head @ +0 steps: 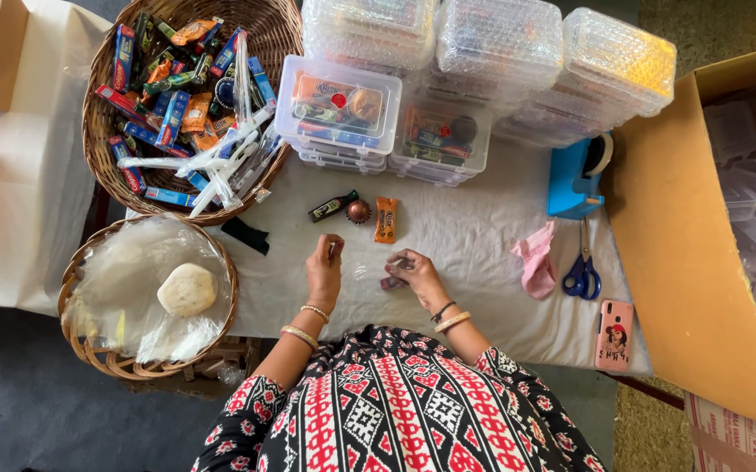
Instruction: The person sits at a table and wraps small toy-like items in clear plastic film, places the wrapped items into small plastic storage boxes, and packs the filled boxes into a larger cardboard box. They repeatedly take items from a wicker basket, wrap them one at a time, and stack the containers.
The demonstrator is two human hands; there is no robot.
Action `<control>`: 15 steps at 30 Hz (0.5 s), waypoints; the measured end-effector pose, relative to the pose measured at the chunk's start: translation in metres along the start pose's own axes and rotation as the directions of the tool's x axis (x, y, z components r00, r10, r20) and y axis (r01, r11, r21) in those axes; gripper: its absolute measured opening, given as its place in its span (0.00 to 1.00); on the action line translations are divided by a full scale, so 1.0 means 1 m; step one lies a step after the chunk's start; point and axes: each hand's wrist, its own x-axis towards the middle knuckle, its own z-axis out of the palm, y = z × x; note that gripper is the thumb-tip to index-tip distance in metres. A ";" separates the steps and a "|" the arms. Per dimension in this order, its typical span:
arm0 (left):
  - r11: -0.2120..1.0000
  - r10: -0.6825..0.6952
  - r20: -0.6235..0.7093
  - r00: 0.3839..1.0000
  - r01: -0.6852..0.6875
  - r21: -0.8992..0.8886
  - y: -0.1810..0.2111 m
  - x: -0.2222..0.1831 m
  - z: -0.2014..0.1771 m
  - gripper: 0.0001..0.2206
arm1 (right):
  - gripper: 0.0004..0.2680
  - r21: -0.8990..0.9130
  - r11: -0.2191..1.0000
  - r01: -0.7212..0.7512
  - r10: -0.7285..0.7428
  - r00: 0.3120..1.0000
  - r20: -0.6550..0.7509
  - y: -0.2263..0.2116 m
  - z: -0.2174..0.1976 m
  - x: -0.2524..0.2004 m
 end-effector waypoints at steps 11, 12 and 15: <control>0.979 0.129 -0.111 0.985 -0.108 0.173 -0.030 0.026 -0.014 0.02 | 0.06 -0.524 0.835 0.169 -0.312 0.929 -0.197 0.010 -0.016 0.001; 0.971 0.117 -0.099 0.988 -0.093 0.219 -0.035 0.030 -0.017 0.02 | 0.07 -0.561 0.799 0.216 -0.375 0.908 -0.184 0.009 -0.021 -0.002; 0.963 0.202 -0.079 0.976 -0.183 0.199 -0.045 0.040 -0.024 0.04 | 0.05 -0.911 0.197 0.362 -0.681 0.719 0.139 -0.018 -0.017 -0.023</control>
